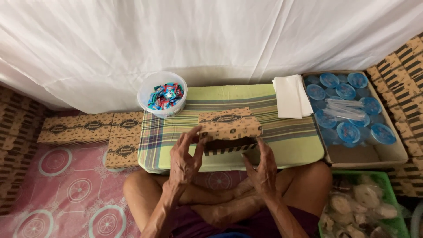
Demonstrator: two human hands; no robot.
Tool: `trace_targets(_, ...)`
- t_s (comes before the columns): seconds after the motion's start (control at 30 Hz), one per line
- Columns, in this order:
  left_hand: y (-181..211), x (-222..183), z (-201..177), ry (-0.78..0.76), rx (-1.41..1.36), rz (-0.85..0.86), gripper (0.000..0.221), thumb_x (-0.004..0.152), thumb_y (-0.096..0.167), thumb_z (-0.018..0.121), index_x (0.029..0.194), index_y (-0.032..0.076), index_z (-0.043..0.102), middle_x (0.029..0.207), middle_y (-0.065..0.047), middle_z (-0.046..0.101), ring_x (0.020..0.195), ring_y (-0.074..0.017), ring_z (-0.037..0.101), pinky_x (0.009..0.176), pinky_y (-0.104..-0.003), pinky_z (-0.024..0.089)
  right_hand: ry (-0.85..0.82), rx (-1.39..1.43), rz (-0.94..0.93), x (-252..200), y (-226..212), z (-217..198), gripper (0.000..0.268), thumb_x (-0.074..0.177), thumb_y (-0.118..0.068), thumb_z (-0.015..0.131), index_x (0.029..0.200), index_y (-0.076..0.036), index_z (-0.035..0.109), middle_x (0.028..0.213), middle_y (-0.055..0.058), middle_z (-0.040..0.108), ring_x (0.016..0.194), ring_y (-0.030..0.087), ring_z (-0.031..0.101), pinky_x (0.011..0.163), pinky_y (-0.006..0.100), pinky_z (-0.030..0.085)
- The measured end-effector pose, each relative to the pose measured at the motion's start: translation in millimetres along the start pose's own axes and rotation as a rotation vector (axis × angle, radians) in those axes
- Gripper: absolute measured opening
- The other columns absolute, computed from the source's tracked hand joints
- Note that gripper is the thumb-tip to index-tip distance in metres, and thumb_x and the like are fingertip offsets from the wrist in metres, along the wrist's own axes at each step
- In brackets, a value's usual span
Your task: Packing a cardboard box with a napkin, a cup of water, and various packaged snacks.
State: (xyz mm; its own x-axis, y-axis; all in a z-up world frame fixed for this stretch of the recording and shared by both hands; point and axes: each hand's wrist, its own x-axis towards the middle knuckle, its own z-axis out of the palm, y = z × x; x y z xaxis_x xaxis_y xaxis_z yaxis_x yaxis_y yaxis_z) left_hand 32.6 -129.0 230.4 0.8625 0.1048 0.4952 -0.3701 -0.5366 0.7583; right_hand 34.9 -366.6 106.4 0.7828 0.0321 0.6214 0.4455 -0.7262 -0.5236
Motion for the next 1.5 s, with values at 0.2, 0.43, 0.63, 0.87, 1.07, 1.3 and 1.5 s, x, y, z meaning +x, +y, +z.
trace_targets(0.2,3.9,22.0,-0.5,-0.015,-0.024,0.023,0.036,0.091,0.010,0.072,0.126,0.003,0.065,0.092,-0.010,0.071,0.077,-0.0198,0.070,0.068,-0.033,0.057,-0.016,-0.041,-0.087,7.3,-9.1,-6.2,0.079,0.083,-0.005,0.082,0.153,-0.010,0.046,0.112,0.014,0.063,0.093,0.028,0.064,0.103,0.048,0.053)
trace_targets(0.43,-3.4,52.5,-4.8,-0.010,-0.069,0.081,0.030,0.095,0.016,0.072,0.122,0.002,0.066,0.072,-0.006,0.069,0.061,-0.0139,0.062,0.056,-0.028,0.051,-0.025,-0.065,-0.109,8.1,-12.4,-6.3,0.075,0.085,-0.003,0.079,0.152,-0.007,0.045,0.105,0.013,0.066,0.094,0.028,0.065,0.118,0.054,0.044)
trace_targets(0.63,-21.3,79.2,-0.9,0.002,-0.049,0.161,0.028,0.099,0.025,0.067,0.107,-0.001,0.062,0.108,-0.014,0.060,0.089,-0.0251,0.067,0.080,-0.038,0.058,-0.032,-0.061,-0.137,4.6,-10.2,-4.0,0.075,0.087,0.000,0.076,0.153,-0.005,0.041,0.135,0.012,0.062,0.108,0.030,0.066,0.121,0.058,0.040)
trace_targets(0.87,-28.9,106.1,19.0,-0.019,-0.177,0.056,0.041,0.107,0.038,0.048,0.111,-0.003,0.051,0.084,-0.015,0.067,0.064,-0.0191,0.054,0.056,-0.035,0.044,-0.047,-0.036,-0.106,5.3,-13.3,-6.7,0.083,0.084,0.003,0.077,0.156,-0.010,0.038,0.117,0.007,0.063,0.104,0.025,0.064,0.124,0.056,0.039)
trace_targets(1.07,-35.5,115.1,37.2,-0.033,-0.213,-0.071,0.052,0.108,0.048,0.033,0.102,0.001,0.054,0.071,-0.008,0.048,0.067,-0.0164,0.043,0.061,-0.037,0.040,-0.056,-0.026,-0.081,4.9,-13.1,-6.4,0.079,0.085,0.003,0.075,0.155,-0.010,0.040,0.127,0.008,0.063,0.112,0.027,0.064,0.125,0.056,0.036)
trace_targets(1.3,-94.6,119.2,69.7,-0.146,-0.070,-0.383,0.050,0.101,0.043,0.037,0.094,-0.004,0.052,0.079,-0.019,0.057,0.071,-0.0262,0.051,0.069,-0.044,0.046,-0.051,-0.012,-0.080,6.4,-15.8,-9.4,0.081,0.085,0.004,0.075,0.156,-0.010,0.038,0.121,0.008,0.063,0.110,0.026,0.063,0.124,0.057,0.037)
trace_targets(1.5,-116.5,100.9,84.6,-0.134,-0.181,-0.445,0.054,0.092,0.014,0.042,0.145,0.004,0.041,0.101,-0.016,0.057,0.084,-0.0274,0.053,0.080,-0.039,0.046,-0.048,-0.021,-0.091,5.0,-11.6,-7.6,0.082,0.085,0.004,0.075,0.157,-0.009,0.037,0.123,0.008,0.062,0.113,0.026,0.064,0.125,0.057,0.037)
